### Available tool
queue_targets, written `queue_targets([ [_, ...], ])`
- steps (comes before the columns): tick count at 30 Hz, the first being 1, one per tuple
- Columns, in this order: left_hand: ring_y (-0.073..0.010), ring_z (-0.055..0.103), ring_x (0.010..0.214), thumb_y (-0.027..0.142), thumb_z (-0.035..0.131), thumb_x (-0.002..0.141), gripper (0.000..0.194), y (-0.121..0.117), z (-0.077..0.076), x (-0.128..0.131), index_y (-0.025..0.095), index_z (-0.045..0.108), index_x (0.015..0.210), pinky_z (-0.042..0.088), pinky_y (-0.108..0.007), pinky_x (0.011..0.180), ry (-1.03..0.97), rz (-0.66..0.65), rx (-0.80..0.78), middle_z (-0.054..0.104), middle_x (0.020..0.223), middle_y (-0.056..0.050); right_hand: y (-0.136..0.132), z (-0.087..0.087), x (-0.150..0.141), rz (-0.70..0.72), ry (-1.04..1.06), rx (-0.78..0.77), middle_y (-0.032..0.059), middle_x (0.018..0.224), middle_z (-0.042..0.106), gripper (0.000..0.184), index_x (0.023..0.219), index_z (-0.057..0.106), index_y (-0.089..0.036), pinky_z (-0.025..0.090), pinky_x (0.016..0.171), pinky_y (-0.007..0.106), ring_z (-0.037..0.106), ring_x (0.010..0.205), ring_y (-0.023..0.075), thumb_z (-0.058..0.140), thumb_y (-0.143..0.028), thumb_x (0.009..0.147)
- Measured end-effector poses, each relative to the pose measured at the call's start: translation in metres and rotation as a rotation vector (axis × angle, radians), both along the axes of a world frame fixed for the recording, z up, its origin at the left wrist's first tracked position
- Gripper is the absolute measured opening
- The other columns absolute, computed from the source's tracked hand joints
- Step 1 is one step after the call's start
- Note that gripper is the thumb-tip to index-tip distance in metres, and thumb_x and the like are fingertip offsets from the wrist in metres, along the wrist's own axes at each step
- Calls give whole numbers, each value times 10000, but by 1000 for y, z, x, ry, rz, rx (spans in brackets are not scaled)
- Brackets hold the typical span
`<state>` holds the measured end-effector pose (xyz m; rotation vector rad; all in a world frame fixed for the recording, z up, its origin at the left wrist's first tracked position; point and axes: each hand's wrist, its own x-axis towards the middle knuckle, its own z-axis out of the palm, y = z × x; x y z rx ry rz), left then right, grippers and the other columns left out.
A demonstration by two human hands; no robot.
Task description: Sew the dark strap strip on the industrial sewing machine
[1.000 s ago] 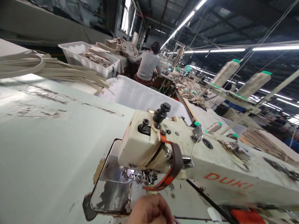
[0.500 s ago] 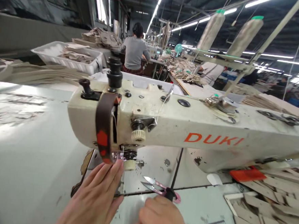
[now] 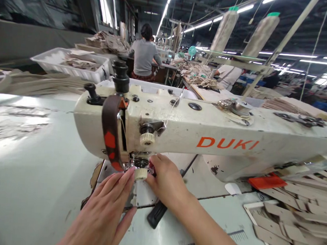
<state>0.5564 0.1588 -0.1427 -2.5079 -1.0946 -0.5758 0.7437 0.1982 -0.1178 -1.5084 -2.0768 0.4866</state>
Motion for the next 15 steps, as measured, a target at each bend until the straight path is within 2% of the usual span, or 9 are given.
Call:
queue_targets([
  [5,-299,493,1133,304,535,771,563,2,-2,1,24,488,1257,376,-403,941,-77,-13,-50,595,1219,-141,5,2,2,120,-63,20,40,816,655,75,821,599,-187,473,710,293,611,790,194,530,-192,852],
  [10,-261,516,1114,311,484,791,396,3,2,5,89,620,1090,321,-368,983,-183,16,-109,658,1123,-87,2,-6,1,83,-113,72,110,824,653,139,791,600,-164,477,711,371,614,817,271,478,-196,851],
  [13,-276,507,1129,295,490,778,452,3,1,4,59,573,1155,304,-387,989,-136,-4,-74,639,1156,-110,3,-12,-5,61,-134,105,133,834,639,158,788,589,-147,478,752,400,596,858,283,446,-174,848],
  [15,-290,497,1138,275,506,768,513,4,-4,2,25,514,1216,297,-404,988,-81,-36,-18,594,1220,-147,3,-11,-9,59,-153,131,123,876,634,129,837,581,-140,477,782,368,582,884,254,452,-136,832],
])
